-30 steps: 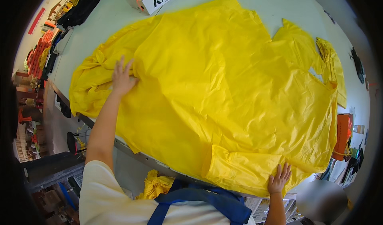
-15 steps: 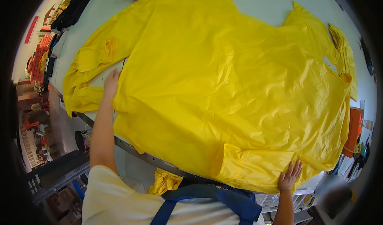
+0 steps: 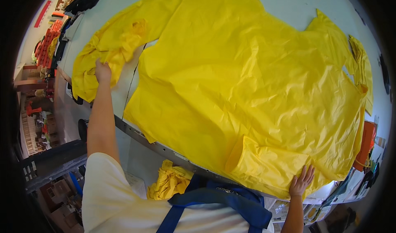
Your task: The person folds a yellow raincoat on a table, aligns the sleeves, folds the body, and secures it with a small clip. The folded coat is placed on a stack of similar items.
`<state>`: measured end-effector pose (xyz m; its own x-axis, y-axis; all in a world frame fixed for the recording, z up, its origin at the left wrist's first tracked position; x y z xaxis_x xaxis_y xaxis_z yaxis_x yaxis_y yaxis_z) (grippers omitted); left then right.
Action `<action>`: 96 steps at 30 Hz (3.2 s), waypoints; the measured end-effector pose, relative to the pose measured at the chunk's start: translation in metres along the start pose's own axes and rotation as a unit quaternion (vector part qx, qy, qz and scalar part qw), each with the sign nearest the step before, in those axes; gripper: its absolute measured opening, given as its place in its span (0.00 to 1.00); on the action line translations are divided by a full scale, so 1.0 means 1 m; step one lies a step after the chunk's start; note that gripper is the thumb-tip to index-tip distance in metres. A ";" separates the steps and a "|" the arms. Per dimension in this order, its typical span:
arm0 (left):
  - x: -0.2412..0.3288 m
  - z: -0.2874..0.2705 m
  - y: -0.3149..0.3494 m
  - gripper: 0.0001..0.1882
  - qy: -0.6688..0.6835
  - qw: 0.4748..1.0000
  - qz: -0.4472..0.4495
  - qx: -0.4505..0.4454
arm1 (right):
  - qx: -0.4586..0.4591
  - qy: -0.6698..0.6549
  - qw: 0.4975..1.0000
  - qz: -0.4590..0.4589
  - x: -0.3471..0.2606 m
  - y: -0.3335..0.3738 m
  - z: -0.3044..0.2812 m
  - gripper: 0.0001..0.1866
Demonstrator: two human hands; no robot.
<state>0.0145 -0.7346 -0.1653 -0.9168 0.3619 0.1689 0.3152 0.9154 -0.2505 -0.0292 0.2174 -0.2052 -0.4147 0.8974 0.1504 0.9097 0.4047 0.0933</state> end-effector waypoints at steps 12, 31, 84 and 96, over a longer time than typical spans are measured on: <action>-0.009 -0.001 0.170 0.35 -0.044 0.959 0.126 -0.249 | -0.013 -0.012 1.000 0.010 0.003 0.006 -0.001 0.31; 0.052 -0.246 0.148 0.18 0.635 0.660 0.128 -0.381 | -0.155 -0.134 0.974 -0.095 0.003 0.093 -0.057 0.37; -0.117 -0.034 0.354 0.13 0.568 0.654 -0.366 -0.339 | -0.141 -0.323 0.928 -0.117 0.102 0.088 -0.058 0.20; 0.145 -0.090 0.317 0.27 0.460 0.836 -0.228 -0.193 | -0.014 -0.302 0.938 0.168 0.213 -0.052 -0.074 0.23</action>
<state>0.0033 -0.3763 -0.1347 -0.4431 -0.2210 0.8688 0.2020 0.9196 0.3370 -0.1668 0.3742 -0.1056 -0.0077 0.9132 -0.4075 0.9823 0.0832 0.1677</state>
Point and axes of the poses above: each hand's wrist, its own y-axis away from the middle knuckle, its own z-axis out of the palm, x = y × z, the point moved 4 cm from there along -y, towards the middle knuckle, and after that the axes turned 3 degrees about -z, right-handed, at the moved point
